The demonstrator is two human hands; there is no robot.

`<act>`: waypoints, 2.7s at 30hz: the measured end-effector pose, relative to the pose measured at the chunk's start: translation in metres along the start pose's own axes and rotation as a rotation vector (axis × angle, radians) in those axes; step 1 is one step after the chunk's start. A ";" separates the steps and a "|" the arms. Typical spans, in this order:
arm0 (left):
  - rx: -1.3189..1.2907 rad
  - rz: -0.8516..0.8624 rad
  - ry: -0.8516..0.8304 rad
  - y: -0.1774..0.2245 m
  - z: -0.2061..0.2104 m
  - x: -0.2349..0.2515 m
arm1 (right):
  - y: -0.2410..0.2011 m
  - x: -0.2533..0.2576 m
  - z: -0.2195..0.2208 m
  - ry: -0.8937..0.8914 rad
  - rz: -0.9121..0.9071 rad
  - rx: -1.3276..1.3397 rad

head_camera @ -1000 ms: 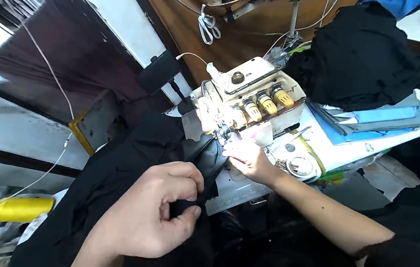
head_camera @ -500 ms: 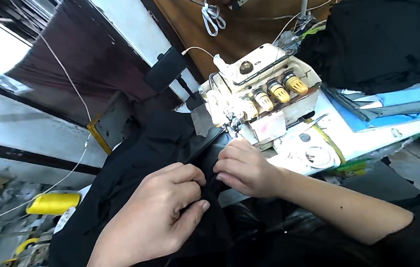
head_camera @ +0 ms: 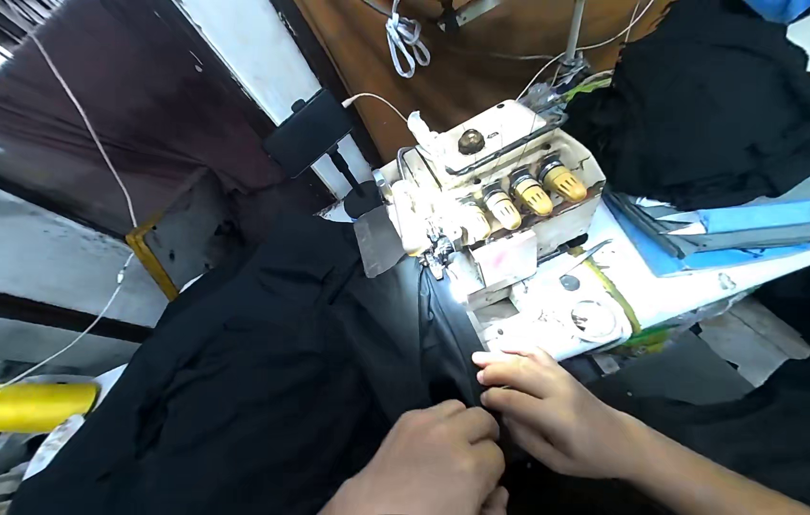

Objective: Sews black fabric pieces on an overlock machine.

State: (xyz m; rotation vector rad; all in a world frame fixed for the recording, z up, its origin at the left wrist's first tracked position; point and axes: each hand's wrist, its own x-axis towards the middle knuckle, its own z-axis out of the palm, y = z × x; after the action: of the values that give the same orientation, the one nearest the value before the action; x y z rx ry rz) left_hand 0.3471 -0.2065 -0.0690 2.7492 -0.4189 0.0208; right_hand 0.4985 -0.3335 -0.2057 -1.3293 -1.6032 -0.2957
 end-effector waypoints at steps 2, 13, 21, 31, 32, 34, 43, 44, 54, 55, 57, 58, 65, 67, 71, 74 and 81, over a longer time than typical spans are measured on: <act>0.012 0.002 -0.002 0.000 0.010 0.003 | 0.002 -0.011 0.005 0.031 0.016 -0.007; 0.339 -0.095 0.090 -0.008 0.037 0.017 | 0.024 -0.016 0.047 0.213 0.357 0.036; 0.637 -0.189 0.086 -0.018 0.040 0.036 | -0.011 -0.015 0.070 -0.190 0.292 0.142; 0.779 -0.215 0.102 -0.038 0.029 0.056 | -0.005 -0.007 0.061 -0.043 0.373 0.217; 0.733 -0.231 0.103 -0.038 0.025 0.057 | -0.001 -0.004 0.058 -0.001 0.411 0.225; 0.533 -0.271 0.154 -0.041 0.015 0.055 | 0.006 0.004 0.049 0.108 0.523 0.256; -0.466 -0.535 0.433 -0.066 -0.019 0.038 | 0.005 0.062 0.010 0.269 0.812 0.746; -0.446 -0.524 0.430 -0.064 -0.017 0.039 | 0.003 0.064 0.011 0.263 0.855 0.827; 0.306 -0.325 0.345 -0.043 0.018 0.052 | -0.006 0.081 0.004 0.346 1.143 1.343; 0.411 -0.314 0.326 -0.041 0.022 0.054 | -0.006 0.082 0.003 0.344 1.168 1.320; 0.577 -0.323 0.284 -0.038 0.029 0.059 | -0.008 0.080 0.006 0.334 1.189 1.262; 0.646 -0.331 0.266 -0.036 0.033 0.060 | -0.007 0.075 0.012 0.347 1.177 1.222; 0.839 -0.317 0.181 -0.034 0.035 0.064 | -0.030 0.025 0.052 0.165 1.017 1.096; 0.835 -0.303 0.163 -0.035 0.033 0.064 | -0.035 0.024 0.051 0.047 0.935 1.024; 0.801 -0.293 0.142 -0.038 0.025 0.066 | -0.028 0.023 0.055 0.028 0.887 1.043; 0.810 -0.275 0.133 -0.046 0.024 0.066 | -0.025 0.026 0.051 -0.030 0.954 1.033; 0.787 -0.267 0.205 -0.064 0.023 0.066 | -0.004 0.023 0.052 -0.021 0.870 0.912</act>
State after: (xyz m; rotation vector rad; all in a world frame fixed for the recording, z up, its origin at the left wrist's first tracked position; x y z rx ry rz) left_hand 0.4275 -0.1763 -0.1083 3.4940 0.0417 0.4906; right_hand 0.4704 -0.2843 -0.2105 -1.1285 -0.8275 0.8782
